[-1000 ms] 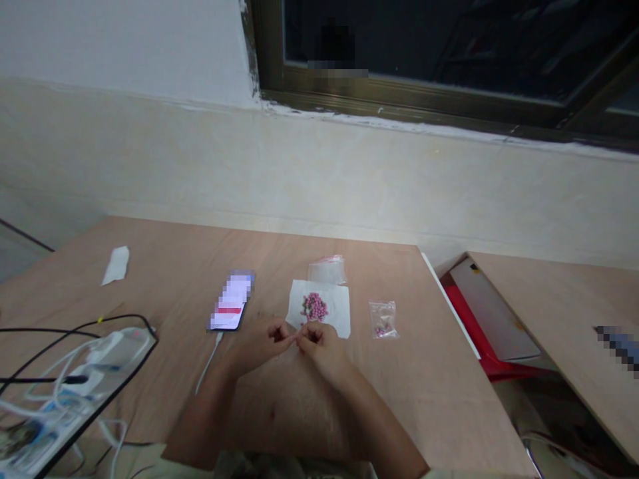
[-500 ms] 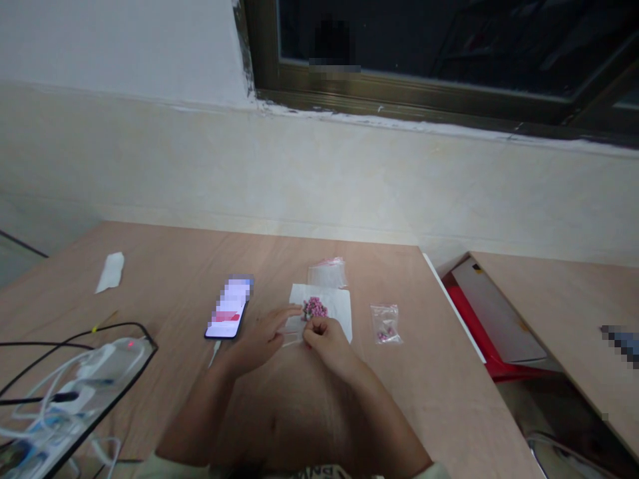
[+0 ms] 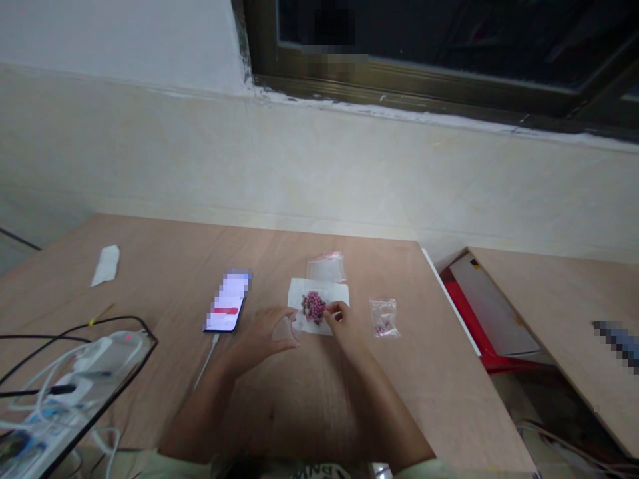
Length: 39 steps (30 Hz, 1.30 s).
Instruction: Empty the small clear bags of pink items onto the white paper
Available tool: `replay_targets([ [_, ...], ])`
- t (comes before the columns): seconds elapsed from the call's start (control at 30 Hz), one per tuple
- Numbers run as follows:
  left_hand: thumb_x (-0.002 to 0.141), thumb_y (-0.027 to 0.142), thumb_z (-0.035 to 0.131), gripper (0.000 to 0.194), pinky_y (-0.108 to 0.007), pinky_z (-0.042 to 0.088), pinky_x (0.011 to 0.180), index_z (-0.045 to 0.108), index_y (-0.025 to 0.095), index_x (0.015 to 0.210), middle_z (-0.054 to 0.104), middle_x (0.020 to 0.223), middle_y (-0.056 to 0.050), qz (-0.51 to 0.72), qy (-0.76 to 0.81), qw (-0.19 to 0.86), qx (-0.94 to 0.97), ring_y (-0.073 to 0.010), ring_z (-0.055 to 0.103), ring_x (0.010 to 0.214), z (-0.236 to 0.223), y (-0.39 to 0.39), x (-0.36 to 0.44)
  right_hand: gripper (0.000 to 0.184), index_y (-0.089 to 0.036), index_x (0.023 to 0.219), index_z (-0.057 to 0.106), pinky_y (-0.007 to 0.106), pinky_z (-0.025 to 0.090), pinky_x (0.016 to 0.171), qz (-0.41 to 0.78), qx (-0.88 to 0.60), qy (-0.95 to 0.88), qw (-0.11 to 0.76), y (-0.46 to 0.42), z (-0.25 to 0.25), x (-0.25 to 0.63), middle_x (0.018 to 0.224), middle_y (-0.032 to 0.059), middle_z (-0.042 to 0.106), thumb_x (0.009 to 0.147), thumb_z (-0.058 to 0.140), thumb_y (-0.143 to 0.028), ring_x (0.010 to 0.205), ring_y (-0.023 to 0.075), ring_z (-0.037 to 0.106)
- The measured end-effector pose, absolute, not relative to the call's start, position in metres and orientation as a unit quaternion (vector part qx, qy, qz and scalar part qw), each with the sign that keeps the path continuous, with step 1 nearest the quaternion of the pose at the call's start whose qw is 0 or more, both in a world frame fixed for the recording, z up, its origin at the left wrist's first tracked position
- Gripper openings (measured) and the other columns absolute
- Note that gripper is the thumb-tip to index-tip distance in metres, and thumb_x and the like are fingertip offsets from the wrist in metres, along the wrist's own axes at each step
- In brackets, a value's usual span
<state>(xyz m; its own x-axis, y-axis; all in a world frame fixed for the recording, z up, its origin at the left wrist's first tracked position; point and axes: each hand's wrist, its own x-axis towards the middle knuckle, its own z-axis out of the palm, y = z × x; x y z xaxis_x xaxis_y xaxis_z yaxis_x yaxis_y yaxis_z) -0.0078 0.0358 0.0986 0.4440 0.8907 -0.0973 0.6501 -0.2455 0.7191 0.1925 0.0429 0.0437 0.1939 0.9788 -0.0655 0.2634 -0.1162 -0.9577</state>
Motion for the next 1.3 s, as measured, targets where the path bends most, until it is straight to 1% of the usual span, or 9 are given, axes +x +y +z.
replay_targets([
  [0.13,0.063,0.033,0.067,0.049,-0.043,0.037,0.095,0.055,0.017,0.107,0.058,0.114,-0.009,0.180,0.524,0.328,0.765,-0.0255,0.049,0.109,0.089,0.038,-0.007,0.012,-0.015,0.076,0.057,0.028,0.042,0.067,0.269,-0.693,-0.562,0.364,0.051,0.021,0.207,0.075,0.0058,0.058,0.065,0.055,-0.014,0.072,0.0168,0.053],
  [0.33,0.062,0.029,0.068,0.046,-0.040,0.038,0.093,0.056,0.016,0.104,0.060,0.111,-0.009,0.174,0.527,0.298,0.777,-0.0244,0.051,0.106,0.083,0.041,-0.002,0.013,-0.014,0.076,0.061,0.026,0.041,0.069,0.247,-0.671,-0.635,0.293,0.058,0.017,0.208,0.079,0.0068,0.058,0.067,0.054,-0.008,0.074,0.0156,0.054],
  [0.43,0.063,0.028,0.068,0.045,-0.039,0.037,0.093,0.055,0.017,0.104,0.060,0.111,-0.008,0.165,0.527,0.282,0.785,-0.0242,0.051,0.106,0.082,0.043,-0.001,0.009,-0.014,0.070,0.061,0.026,0.041,0.067,0.246,-0.670,-0.636,0.293,0.059,0.021,0.209,0.076,0.0061,0.058,0.068,0.054,-0.009,0.072,0.0156,0.053],
  [0.53,0.066,0.029,0.066,0.045,-0.040,0.036,0.094,0.053,0.017,0.107,0.059,0.112,-0.008,0.153,0.528,0.270,0.790,-0.0244,0.049,0.107,0.083,0.045,0.002,0.006,-0.015,0.068,0.061,0.026,0.040,0.064,0.255,-0.660,-0.621,0.337,0.056,0.032,0.204,0.071,0.0046,0.058,0.070,0.055,-0.013,0.068,0.0151,0.052],
  [0.67,0.067,0.032,0.065,0.046,-0.039,0.036,0.093,0.053,0.015,0.108,0.058,0.112,-0.009,0.150,0.518,0.264,0.800,-0.0249,0.050,0.106,0.085,0.050,0.011,0.006,-0.018,0.070,0.060,0.024,0.040,0.060,0.308,-0.583,-0.637,0.400,0.051,0.044,0.187,0.071,0.0021,0.058,0.071,0.056,-0.021,0.066,0.0141,0.052],
  [0.77,0.068,0.031,0.064,0.044,-0.038,0.036,0.093,0.053,0.017,0.109,0.058,0.112,-0.008,0.157,0.521,0.264,0.796,-0.0245,0.050,0.106,0.084,0.054,0.014,0.010,-0.017,0.077,0.059,0.026,0.042,0.063,0.303,-0.606,-0.611,0.408,0.055,0.040,0.183,0.075,0.0035,0.059,0.072,0.054,-0.024,0.069,0.0151,0.053],
  [0.9,0.065,0.028,0.066,0.047,-0.038,0.036,0.093,0.053,0.015,0.108,0.058,0.113,-0.010,0.146,0.540,0.274,0.782,-0.0249,0.049,0.107,0.080,0.060,0.011,0.013,-0.013,0.081,0.058,0.029,0.042,0.069,0.237,-0.686,-0.580,0.369,0.066,0.026,0.193,0.077,0.0075,0.058,0.072,0.050,-0.019,0.075,0.0182,0.054],
  [1.07,0.064,0.028,0.066,0.048,-0.041,0.036,0.094,0.052,0.016,0.108,0.057,0.115,-0.010,0.147,0.535,0.277,0.784,-0.0252,0.049,0.108,0.074,0.065,0.007,0.019,-0.013,0.089,0.059,0.029,0.042,0.070,0.219,-0.704,-0.594,0.322,0.067,0.015,0.194,0.085,0.0104,0.058,0.074,0.048,-0.018,0.078,0.0196,0.054],
  [1.3,0.067,0.029,0.062,0.045,-0.041,0.037,0.092,0.052,0.016,0.109,0.057,0.114,-0.009,0.157,0.520,0.270,0.795,-0.0273,0.050,0.107,0.077,0.063,-0.001,0.012,-0.015,0.077,0.060,0.027,0.041,0.069,0.223,-0.699,-0.607,0.304,0.069,0.009,0.191,0.081,0.0081,0.058,0.072,0.049,-0.014,0.076,0.0174,0.054],
])
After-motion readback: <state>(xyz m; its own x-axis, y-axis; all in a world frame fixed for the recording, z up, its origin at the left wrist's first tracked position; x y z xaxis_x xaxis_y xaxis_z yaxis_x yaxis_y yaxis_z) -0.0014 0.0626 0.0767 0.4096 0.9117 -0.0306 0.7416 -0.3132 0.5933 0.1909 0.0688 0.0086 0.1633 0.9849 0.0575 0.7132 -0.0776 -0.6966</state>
